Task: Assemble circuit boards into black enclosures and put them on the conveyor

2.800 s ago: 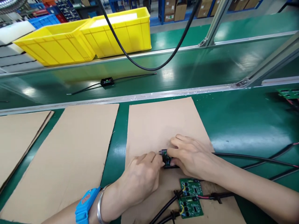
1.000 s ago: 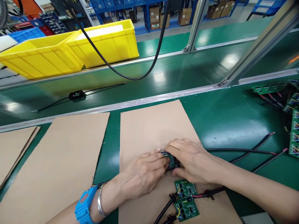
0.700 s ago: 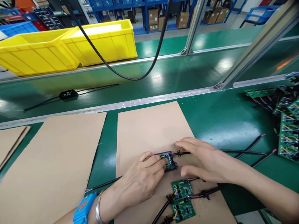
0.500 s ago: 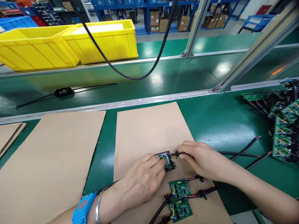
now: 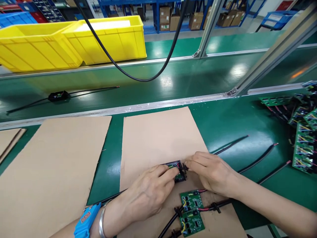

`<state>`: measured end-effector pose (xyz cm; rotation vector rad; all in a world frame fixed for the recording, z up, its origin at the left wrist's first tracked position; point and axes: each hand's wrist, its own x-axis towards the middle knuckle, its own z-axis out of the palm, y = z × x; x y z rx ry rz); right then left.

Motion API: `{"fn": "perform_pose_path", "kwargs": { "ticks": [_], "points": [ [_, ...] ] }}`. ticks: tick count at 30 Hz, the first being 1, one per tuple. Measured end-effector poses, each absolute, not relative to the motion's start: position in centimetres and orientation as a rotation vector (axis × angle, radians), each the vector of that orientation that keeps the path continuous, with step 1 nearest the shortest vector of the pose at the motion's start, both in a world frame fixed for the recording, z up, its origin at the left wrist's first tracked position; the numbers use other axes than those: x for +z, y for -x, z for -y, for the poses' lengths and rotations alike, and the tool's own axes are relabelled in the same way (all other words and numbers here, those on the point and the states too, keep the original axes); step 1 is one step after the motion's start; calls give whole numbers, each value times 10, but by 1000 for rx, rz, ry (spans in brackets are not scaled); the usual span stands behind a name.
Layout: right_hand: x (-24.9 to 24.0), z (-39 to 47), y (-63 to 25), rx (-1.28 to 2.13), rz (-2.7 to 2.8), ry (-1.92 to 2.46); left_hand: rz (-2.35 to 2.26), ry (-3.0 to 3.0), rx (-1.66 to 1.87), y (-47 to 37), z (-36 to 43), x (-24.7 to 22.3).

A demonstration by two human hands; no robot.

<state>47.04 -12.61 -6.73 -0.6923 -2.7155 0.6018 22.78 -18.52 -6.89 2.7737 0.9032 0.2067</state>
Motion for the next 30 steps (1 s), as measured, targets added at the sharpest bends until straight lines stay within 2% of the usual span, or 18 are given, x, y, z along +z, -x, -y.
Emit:
{"fn": "perform_pose_path", "kwargs": {
  "ticks": [4, 16, 30],
  "points": [
    [-65, 130, -465, 688, 2673, 707, -891, -2745, 186, -228, 185, -68],
    [-55, 139, -450, 608, 2705, 908, -907, -2707, 157, -229, 184, -65],
    [-57, 120, -461, 531, 2917, 683, -916, -2806, 179, -227, 186, -67]
  ]
}}
